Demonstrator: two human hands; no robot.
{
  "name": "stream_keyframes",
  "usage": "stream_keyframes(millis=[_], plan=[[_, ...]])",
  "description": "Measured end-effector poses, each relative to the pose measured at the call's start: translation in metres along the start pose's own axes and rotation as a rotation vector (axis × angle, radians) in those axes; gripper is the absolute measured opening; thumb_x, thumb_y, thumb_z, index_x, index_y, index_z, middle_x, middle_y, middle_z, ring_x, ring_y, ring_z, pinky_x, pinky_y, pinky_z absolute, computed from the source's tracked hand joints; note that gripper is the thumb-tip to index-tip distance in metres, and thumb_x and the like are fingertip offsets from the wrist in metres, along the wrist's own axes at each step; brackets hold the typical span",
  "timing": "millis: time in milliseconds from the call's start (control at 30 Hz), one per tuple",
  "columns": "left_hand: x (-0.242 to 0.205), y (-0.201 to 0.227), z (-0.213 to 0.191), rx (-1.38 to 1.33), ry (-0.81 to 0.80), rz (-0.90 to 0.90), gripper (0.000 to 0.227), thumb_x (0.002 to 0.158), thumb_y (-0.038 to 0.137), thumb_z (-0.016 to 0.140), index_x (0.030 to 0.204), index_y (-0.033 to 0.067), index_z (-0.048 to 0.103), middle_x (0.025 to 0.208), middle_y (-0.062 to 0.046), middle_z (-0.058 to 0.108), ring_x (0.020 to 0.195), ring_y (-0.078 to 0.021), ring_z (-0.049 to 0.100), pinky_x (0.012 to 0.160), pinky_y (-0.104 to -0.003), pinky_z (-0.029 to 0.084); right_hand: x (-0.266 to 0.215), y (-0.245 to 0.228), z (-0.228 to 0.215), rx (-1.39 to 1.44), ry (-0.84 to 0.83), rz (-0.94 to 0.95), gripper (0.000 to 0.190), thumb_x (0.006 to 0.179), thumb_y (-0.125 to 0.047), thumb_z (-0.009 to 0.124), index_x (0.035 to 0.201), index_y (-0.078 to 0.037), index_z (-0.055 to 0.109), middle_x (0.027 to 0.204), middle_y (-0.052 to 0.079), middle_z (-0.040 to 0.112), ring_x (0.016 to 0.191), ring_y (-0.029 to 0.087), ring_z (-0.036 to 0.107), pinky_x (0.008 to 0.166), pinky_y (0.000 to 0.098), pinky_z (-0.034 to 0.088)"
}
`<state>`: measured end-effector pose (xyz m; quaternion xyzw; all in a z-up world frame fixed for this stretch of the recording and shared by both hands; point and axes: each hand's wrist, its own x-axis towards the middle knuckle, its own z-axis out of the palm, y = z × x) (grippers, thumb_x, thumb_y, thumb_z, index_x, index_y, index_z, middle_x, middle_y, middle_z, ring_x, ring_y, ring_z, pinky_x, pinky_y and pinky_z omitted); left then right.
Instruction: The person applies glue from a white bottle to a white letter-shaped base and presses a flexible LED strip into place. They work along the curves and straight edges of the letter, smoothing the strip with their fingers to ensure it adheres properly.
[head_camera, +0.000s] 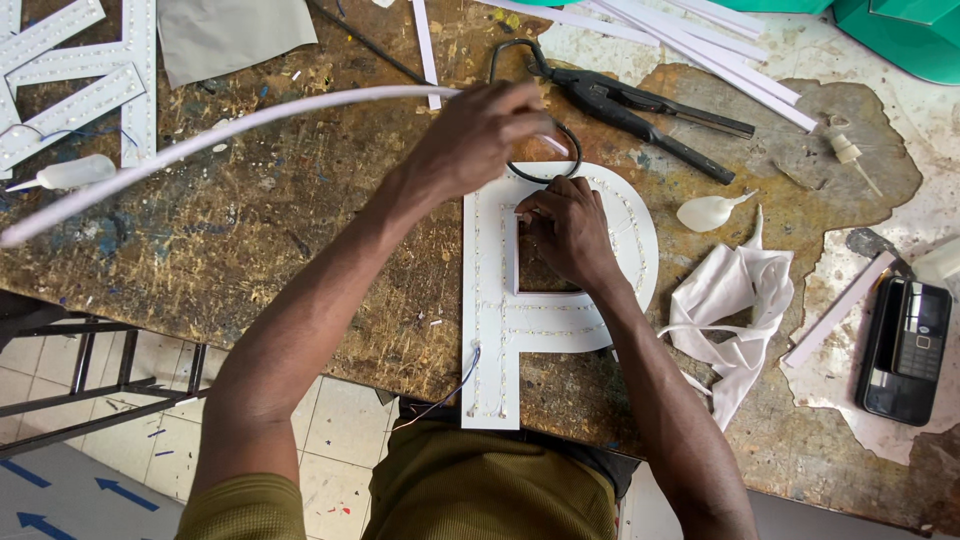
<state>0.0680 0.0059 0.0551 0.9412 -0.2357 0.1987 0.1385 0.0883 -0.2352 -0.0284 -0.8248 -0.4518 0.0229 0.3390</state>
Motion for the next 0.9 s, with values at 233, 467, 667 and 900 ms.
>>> stream_keyframes(millis=[233, 467, 667, 900], plan=[[0.062, 0.044, 0.056, 0.022, 0.008, 0.123, 0.054, 0.097, -0.016, 0.067, 0.137, 0.0183, 0.081, 0.134, -0.007, 0.076, 0.119, -0.0264, 0.069, 0.104, -0.048, 0.051, -0.006, 0.020, 0.017, -0.044, 0.135, -0.121, 0.012, 0.095, -0.005, 0.075, 0.107, -0.003, 0.076, 0.104, 0.023, 0.075, 0.101, 0.045, 0.063, 0.083, 0.0555, 0.046], [0.043, 0.032, 0.063, -0.104, 0.343, -0.150, 0.022, 0.106, -0.003, 0.071, 0.128, 0.0029, 0.072, 0.127, -0.012, 0.068, 0.114, -0.0283, 0.068, 0.092, -0.043, 0.060, -0.002, 0.001, -0.002, 0.007, 0.024, -0.061, 0.017, 0.099, -0.013, 0.074, 0.113, -0.014, 0.085, 0.106, 0.012, 0.067, 0.095, 0.037, 0.055, 0.081, 0.0522, 0.043], [-0.045, 0.029, 0.034, -0.759, -0.037, -0.406, 0.021, 0.109, -0.005, 0.069, 0.128, 0.0038, 0.071, 0.105, -0.016, 0.072, 0.097, -0.0335, 0.077, 0.084, -0.049, 0.063, -0.001, 0.002, -0.002, 0.081, 0.011, 0.048, 0.005, 0.101, -0.017, 0.079, 0.101, -0.019, 0.084, 0.094, 0.004, 0.055, 0.104, 0.037, 0.063, 0.088, 0.0520, 0.049], [-0.057, 0.017, 0.037, -0.930, -0.207, -0.454, 0.025, 0.107, -0.006, 0.072, 0.130, 0.0052, 0.069, 0.111, -0.020, 0.079, 0.105, -0.0380, 0.081, 0.089, -0.058, 0.065, -0.002, 0.001, 0.002, 0.089, 0.026, 0.085, 0.002, 0.102, -0.015, 0.082, 0.103, -0.014, 0.084, 0.093, 0.005, 0.055, 0.105, 0.038, 0.063, 0.089, 0.0521, 0.049]])
